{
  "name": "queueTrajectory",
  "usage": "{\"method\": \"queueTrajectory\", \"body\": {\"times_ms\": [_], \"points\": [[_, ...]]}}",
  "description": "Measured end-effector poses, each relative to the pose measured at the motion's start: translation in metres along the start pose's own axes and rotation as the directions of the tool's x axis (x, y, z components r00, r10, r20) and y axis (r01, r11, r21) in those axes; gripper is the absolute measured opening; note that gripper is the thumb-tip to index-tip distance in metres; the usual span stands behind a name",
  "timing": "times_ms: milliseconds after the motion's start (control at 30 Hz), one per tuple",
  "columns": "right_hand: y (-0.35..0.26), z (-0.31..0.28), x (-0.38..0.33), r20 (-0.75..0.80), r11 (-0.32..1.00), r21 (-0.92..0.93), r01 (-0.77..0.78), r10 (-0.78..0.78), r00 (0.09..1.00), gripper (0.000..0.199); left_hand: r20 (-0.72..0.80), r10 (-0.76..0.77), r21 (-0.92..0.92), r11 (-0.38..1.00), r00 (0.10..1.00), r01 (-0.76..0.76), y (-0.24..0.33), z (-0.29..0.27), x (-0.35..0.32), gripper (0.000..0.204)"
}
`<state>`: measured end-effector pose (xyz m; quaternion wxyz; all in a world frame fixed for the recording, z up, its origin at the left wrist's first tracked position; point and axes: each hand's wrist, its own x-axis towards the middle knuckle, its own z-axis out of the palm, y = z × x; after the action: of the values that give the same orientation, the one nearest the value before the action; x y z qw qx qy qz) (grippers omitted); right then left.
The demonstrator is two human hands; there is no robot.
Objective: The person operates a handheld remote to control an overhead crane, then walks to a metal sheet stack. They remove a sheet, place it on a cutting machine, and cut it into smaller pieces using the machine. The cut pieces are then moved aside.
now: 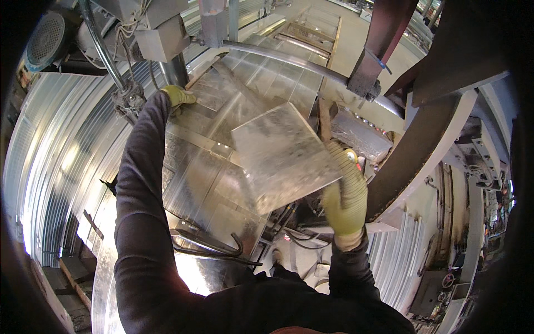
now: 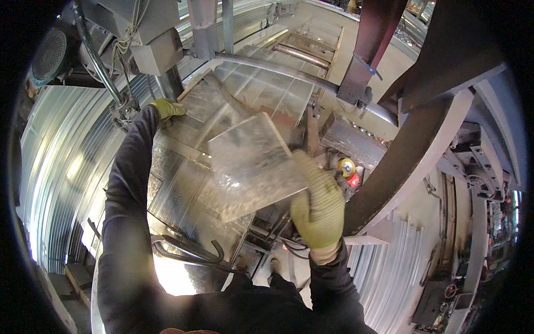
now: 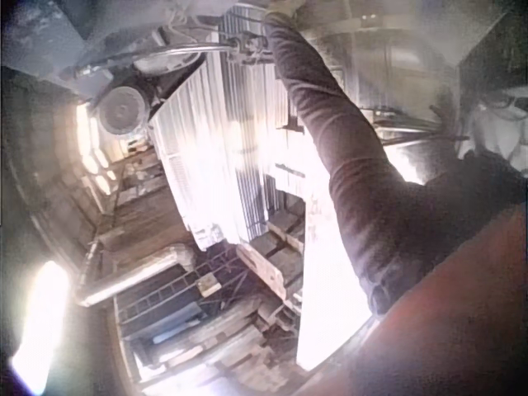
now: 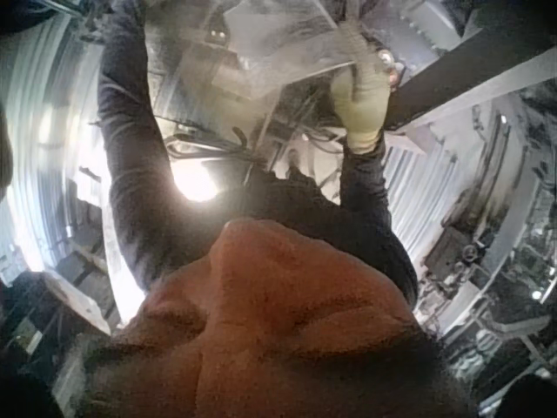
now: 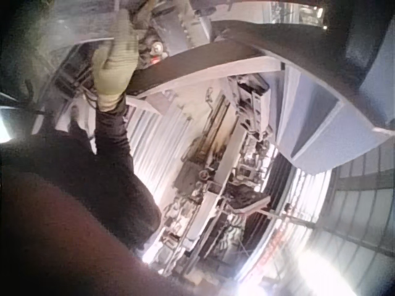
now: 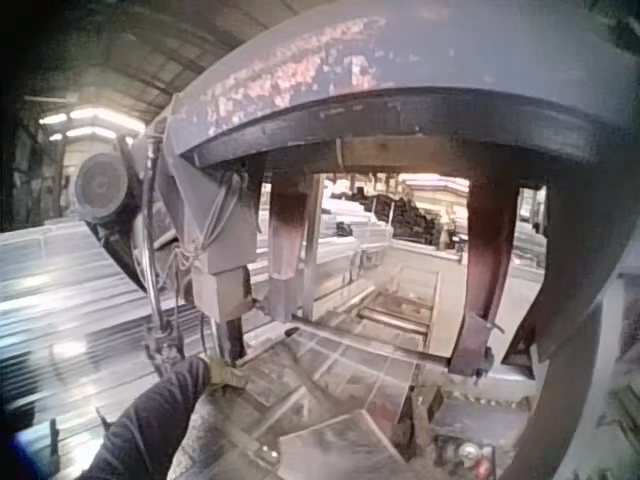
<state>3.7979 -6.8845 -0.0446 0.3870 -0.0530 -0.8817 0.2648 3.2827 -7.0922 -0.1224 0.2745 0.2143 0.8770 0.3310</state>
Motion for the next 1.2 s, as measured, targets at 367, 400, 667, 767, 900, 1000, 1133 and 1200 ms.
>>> {"method": "queueTrajectory", "body": {"times_ms": [367, 400, 667, 767, 900, 1000, 1133, 1200], "points": [[-0.052, 0.059, 0.005, 0.651, 0.954, 0.251, 0.164, -0.292, 0.701, 0.072, -0.007, 0.190, -0.202, 0.961, 0.982, -0.187, 0.001, -0.019, -0.002, 0.057], [-0.045, 0.053, 0.015, 0.691, 0.942, 0.328, 0.077, -0.295, 0.660, 0.069, 0.008, 0.168, -0.153, 0.974, 0.986, -0.165, 0.005, -0.019, -0.005, 0.058], [0.026, 0.183, 0.163, 0.616, 0.954, 0.250, -0.168, -0.022, 0.788, 0.075, -0.030, 0.176, -0.142, 0.974, 0.984, -0.178, 0.019, -0.010, 0.005, 0.059], [0.050, 0.246, 0.182, 0.621, 0.990, 0.123, -0.065, -0.026, 0.783, 0.084, -0.109, 0.117, -0.112, 0.985, 0.987, -0.129, 0.013, -0.013, -0.001, 0.056], [0.071, 0.292, 0.211, 0.604, 0.997, -0.015, 0.077, -0.053, 0.796, 0.088, -0.072, -0.026, -0.175, 0.985, 0.997, 0.013, 0.011, -0.007, -0.016, 0.059], [0.098, 0.317, 0.235, 0.566, 0.970, -0.239, 0.039, 0.107, 0.818, 0.096, 0.028, 0.033, -0.173, 0.985, 0.999, -0.027, 0.018, 0.001, -0.018, 0.063], [0.125, 0.344, 0.242, 0.438, 0.894, -0.446, 0.033, 0.186, 0.880, 0.101, 0.074, 0.052, -0.199, 0.979, 0.996, -0.037, 0.021, 0.002, -0.019, 0.065], [0.129, 0.348, 0.240, 0.430, 0.911, -0.411, 0.047, 0.147, 0.891, 0.102, 0.069, -0.021, -0.204, 0.978, 0.997, 0.035, 0.020, 0.002, -0.022, 0.064]]}}
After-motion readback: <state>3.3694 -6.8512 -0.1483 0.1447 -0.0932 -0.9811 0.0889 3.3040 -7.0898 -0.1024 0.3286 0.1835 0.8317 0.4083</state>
